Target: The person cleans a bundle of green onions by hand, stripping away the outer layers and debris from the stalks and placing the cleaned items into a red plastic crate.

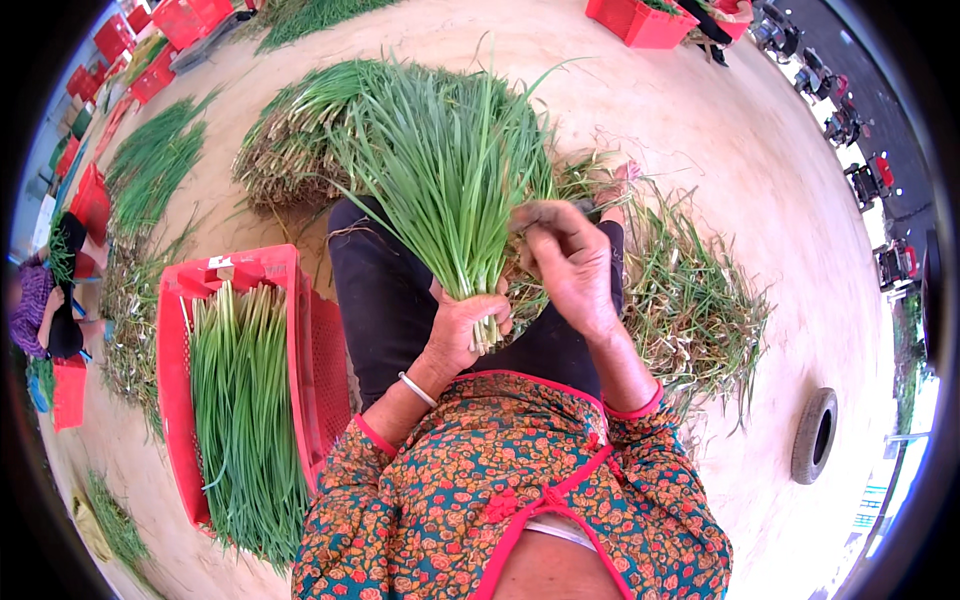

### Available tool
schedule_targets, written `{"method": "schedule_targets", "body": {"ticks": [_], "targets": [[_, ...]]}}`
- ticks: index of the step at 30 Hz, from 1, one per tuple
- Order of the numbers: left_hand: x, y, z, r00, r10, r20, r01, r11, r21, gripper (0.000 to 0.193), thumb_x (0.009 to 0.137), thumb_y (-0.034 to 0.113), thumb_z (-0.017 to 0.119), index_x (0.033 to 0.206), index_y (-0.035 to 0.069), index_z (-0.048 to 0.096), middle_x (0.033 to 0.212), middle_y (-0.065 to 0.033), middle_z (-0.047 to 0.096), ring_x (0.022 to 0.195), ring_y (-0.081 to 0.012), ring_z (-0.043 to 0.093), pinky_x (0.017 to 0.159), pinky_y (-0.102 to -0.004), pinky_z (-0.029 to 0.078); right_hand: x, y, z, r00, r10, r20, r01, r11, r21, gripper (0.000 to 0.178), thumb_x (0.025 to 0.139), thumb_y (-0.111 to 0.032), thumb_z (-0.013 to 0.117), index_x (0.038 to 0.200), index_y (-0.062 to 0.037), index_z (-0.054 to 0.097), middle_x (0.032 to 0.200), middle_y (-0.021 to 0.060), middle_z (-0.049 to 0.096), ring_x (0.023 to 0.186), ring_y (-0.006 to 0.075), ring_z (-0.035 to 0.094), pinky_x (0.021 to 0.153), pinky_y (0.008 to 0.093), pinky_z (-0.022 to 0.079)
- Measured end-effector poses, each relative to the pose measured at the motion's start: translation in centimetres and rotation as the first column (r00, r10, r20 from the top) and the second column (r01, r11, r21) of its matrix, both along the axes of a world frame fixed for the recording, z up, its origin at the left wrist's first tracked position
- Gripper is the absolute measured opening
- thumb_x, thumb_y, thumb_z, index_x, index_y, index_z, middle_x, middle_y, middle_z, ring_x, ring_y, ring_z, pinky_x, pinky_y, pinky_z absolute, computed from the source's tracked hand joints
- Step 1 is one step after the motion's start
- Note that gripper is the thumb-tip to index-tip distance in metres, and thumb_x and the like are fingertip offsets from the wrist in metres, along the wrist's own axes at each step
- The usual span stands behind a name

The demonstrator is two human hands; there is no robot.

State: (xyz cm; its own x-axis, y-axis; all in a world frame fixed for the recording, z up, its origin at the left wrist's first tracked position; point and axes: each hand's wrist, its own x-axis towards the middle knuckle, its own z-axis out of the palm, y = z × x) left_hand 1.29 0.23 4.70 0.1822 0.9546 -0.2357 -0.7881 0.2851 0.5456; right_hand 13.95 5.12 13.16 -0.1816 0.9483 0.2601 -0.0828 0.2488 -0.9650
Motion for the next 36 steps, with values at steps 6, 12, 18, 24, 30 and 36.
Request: {"method": "schedule_targets", "body": {"ticks": [6, 12, 18, 24, 30, 36], "targets": [[-0.5, 0.1, -1.8, 0.992, 0.021, -0.125, -0.011, 0.997, 0.081, 0.032, 0.073, -0.007, 0.059, 0.102, 0.003, 0.050, 0.077, -0.0062, 0.053, 0.054, -0.0176, 0.054, 0.048, -0.0301, 0.047, -2.1, 0.9, -2.5, 0.997, 0.076, 0.036, -0.066, 0.974, -0.216, 0.023, 0.087, 0.000, 0.050, 0.108, 0.0055, 0.054, 0.080, 0.0075, 0.063, 0.054, 0.0071, 0.055, 0.043, 0.0209, 0.043], [0.0, 0.5, -3.8, 0.959, 0.086, -0.269, -0.050, 0.989, 0.136, 0.034, 0.072, -0.007, 0.060, 0.103, 0.004, 0.051, 0.082, -0.0051, 0.056, 0.057, -0.0159, 0.056, 0.050, -0.0287, 0.048, -2.7, 2.8, -4.5, 0.972, 0.060, 0.228, -0.009, 0.976, -0.217, 0.026, 0.084, -0.012, 0.061, 0.101, 0.0072, 0.058, 0.069, 0.0053, 0.061, 0.047, 0.0071, 0.052, 0.038, 0.0209, 0.039], [-0.3, 0.5, -4.4, 0.947, 0.072, -0.314, -0.021, 0.986, 0.164, 0.029, 0.071, -0.006, 0.062, 0.097, 0.003, 0.053, 0.077, -0.0038, 0.057, 0.057, -0.0147, 0.056, 0.049, -0.0269, 0.046, -3.0, 2.8, -5.5, 1.000, 0.019, -0.016, -0.024, 0.912, -0.410, 0.016, 0.085, -0.016, 0.062, 0.085, 0.0001, 0.060, 0.061, 0.0008, 0.056, 0.044, 0.0055, 0.048, 0.036, 0.0195, 0.035], [-1.1, -0.5, -2.5, 0.944, 0.039, -0.328, -0.004, 0.994, 0.107, 0.024, 0.070, -0.005, 0.061, 0.092, 0.002, 0.053, 0.072, -0.0054, 0.055, 0.052, -0.0147, 0.054, 0.047, -0.0264, 0.045, -3.0, 0.5, -4.2, 1.000, -0.004, 0.011, 0.007, 0.954, -0.299, 0.018, 0.089, -0.017, 0.058, 0.088, 0.0006, 0.054, 0.063, 0.0016, 0.053, 0.046, 0.0064, 0.049, 0.040, 0.0218, 0.038], [-4.9, -3.5, 0.1, 0.893, -0.001, -0.450, 0.041, 0.996, 0.079, 0.025, 0.066, -0.006, 0.064, 0.089, 0.000, 0.054, 0.071, -0.0059, 0.056, 0.051, -0.0150, 0.053, 0.045, -0.0257, 0.044, -4.6, -2.2, -3.9, 0.969, 0.172, -0.180, -0.221, 0.926, -0.306, 0.013, 0.093, -0.012, 0.051, 0.095, 0.0012, 0.051, 0.069, 0.0007, 0.051, 0.046, 0.0051, 0.040, 0.040, 0.0222, 0.033], [-10.9, -10.3, 0.3, 0.603, -0.134, -0.787, 0.273, 0.961, 0.046, 0.030, 0.063, -0.004, 0.071, 0.090, 0.001, 0.058, 0.080, -0.0027, 0.059, 0.067, -0.0131, 0.057, 0.060, -0.0271, 0.047, -6.4, -7.3, -5.5, 0.691, 0.395, -0.606, -0.689, 0.614, -0.385, 0.016, 0.095, -0.019, 0.050, 0.106, -0.0077, 0.054, 0.064, -0.0076, 0.041, 0.046, 0.0014, 0.028, 0.041, 0.0196, 0.019]]}}
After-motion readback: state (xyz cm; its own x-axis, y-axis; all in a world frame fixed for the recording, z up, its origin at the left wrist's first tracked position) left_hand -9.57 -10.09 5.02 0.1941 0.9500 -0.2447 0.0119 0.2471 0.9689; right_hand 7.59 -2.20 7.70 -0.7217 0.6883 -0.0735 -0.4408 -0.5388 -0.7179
